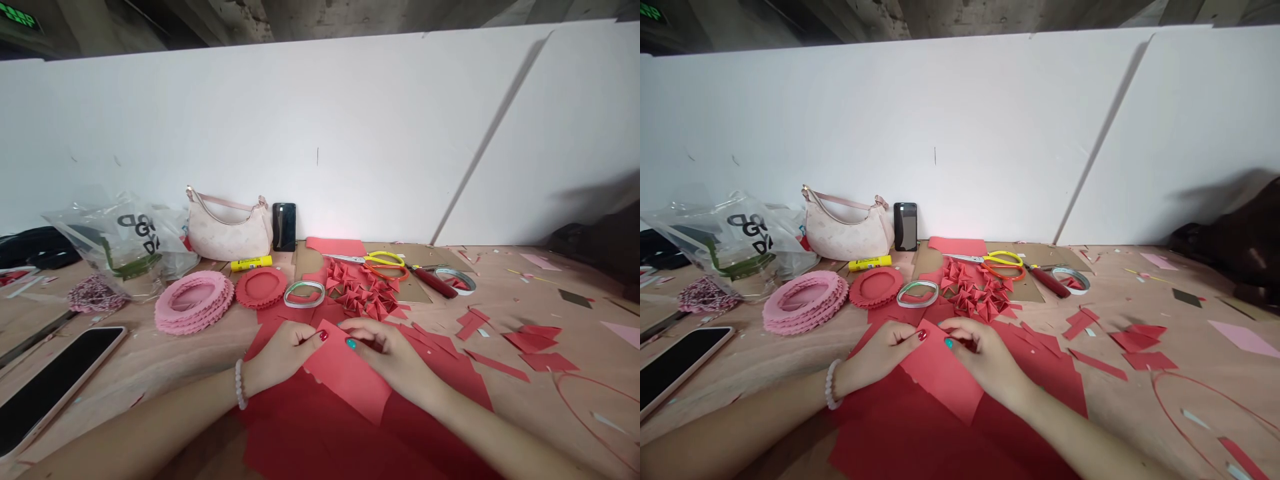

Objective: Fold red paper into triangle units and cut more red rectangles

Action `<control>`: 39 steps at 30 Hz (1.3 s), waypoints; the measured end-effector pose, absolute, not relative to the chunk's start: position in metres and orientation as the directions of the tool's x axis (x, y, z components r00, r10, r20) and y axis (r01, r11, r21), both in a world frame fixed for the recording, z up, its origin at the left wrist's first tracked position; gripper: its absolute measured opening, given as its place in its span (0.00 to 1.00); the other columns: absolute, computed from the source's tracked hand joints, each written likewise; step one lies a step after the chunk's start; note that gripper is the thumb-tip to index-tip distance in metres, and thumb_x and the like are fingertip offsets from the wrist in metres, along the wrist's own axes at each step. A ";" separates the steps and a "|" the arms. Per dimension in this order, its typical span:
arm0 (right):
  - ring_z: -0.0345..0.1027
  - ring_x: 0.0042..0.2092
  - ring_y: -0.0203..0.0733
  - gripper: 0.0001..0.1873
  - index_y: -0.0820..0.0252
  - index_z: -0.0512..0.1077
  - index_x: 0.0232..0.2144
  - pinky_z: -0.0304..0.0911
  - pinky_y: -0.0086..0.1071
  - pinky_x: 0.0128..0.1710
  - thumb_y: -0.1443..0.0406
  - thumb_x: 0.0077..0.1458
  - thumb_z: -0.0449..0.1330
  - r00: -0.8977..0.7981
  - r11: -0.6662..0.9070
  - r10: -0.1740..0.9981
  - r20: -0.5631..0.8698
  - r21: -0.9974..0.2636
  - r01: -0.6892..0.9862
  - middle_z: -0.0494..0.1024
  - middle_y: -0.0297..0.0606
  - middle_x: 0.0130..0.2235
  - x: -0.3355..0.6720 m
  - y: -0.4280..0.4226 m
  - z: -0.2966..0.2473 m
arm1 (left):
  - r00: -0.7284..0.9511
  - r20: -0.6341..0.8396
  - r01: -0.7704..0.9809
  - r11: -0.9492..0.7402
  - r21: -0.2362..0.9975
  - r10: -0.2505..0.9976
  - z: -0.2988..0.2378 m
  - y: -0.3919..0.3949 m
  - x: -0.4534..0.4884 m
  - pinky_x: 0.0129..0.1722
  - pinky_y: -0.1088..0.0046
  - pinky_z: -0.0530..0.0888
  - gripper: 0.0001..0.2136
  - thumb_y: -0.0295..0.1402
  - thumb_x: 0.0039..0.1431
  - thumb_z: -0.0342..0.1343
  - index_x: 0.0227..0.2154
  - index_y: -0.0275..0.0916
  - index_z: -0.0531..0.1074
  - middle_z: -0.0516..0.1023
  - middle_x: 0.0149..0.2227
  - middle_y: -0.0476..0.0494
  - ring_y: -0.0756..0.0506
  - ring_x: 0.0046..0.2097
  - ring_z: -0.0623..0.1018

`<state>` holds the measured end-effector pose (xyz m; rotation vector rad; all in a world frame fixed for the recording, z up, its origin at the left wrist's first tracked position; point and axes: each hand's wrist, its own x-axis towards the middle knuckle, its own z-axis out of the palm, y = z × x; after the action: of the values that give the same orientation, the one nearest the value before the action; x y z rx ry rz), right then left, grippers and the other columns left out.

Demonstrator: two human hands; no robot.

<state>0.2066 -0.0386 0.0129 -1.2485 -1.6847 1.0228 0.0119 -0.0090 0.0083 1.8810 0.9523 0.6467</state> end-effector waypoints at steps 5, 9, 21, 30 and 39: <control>0.71 0.35 0.43 0.14 0.59 0.72 0.33 0.65 0.33 0.34 0.56 0.48 0.57 -0.134 -0.145 0.983 -0.128 -0.981 -0.128 0.77 0.38 0.34 0.215 -0.032 0.025 | 0.408 0.078 0.290 -0.210 0.934 0.910 0.011 -0.010 0.012 0.16 0.80 0.54 0.21 0.46 0.57 0.42 0.16 0.37 0.56 0.58 0.15 0.53 0.53 0.17 0.67; 0.71 0.37 0.45 0.18 0.56 0.72 0.30 0.65 0.36 0.38 0.50 0.48 0.53 -0.203 -0.115 0.978 -0.048 -0.937 -0.330 0.77 0.39 0.32 0.213 -0.037 0.023 | 0.225 0.153 0.142 -0.188 0.972 0.962 0.011 -0.009 0.014 0.21 0.78 0.61 0.20 0.44 0.58 0.42 0.17 0.36 0.61 0.64 0.14 0.51 0.51 0.19 0.66; 0.70 0.28 0.43 0.16 0.59 0.68 0.15 0.66 0.30 0.30 0.53 0.44 0.59 0.111 -0.068 0.992 -0.056 -0.992 0.106 0.75 0.37 0.20 0.171 -0.069 0.026 | 0.110 0.222 0.160 -0.238 0.958 0.969 0.006 -0.035 0.031 0.20 0.78 0.51 0.19 0.42 0.58 0.43 0.18 0.39 0.45 0.45 0.21 0.53 0.54 0.23 0.49; 0.64 0.21 0.36 0.15 0.60 0.66 0.20 0.60 0.28 0.22 0.54 0.40 0.60 0.043 -0.181 0.983 -0.177 -0.976 0.122 0.72 0.34 0.19 0.178 -0.062 0.024 | 0.276 0.223 0.223 -0.288 0.931 0.935 0.028 -0.010 0.015 0.36 0.75 0.67 0.11 0.34 0.51 0.53 0.37 0.36 0.73 0.75 0.34 0.45 0.47 0.36 0.72; 0.58 0.19 0.34 0.16 0.59 0.60 0.13 0.54 0.27 0.18 0.56 0.42 0.56 0.014 0.002 1.000 0.007 -0.953 0.303 0.63 0.30 0.14 0.180 -0.059 0.023 | 0.408 0.202 0.238 -0.317 0.918 0.890 0.034 -0.008 0.015 0.27 0.77 0.62 0.11 0.35 0.51 0.52 0.22 0.33 0.73 0.71 0.23 0.47 0.49 0.28 0.67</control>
<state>0.1802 -0.0591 0.0230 -1.4355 -1.4229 1.0328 0.0146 -0.0078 0.0344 1.7913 0.9781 0.9385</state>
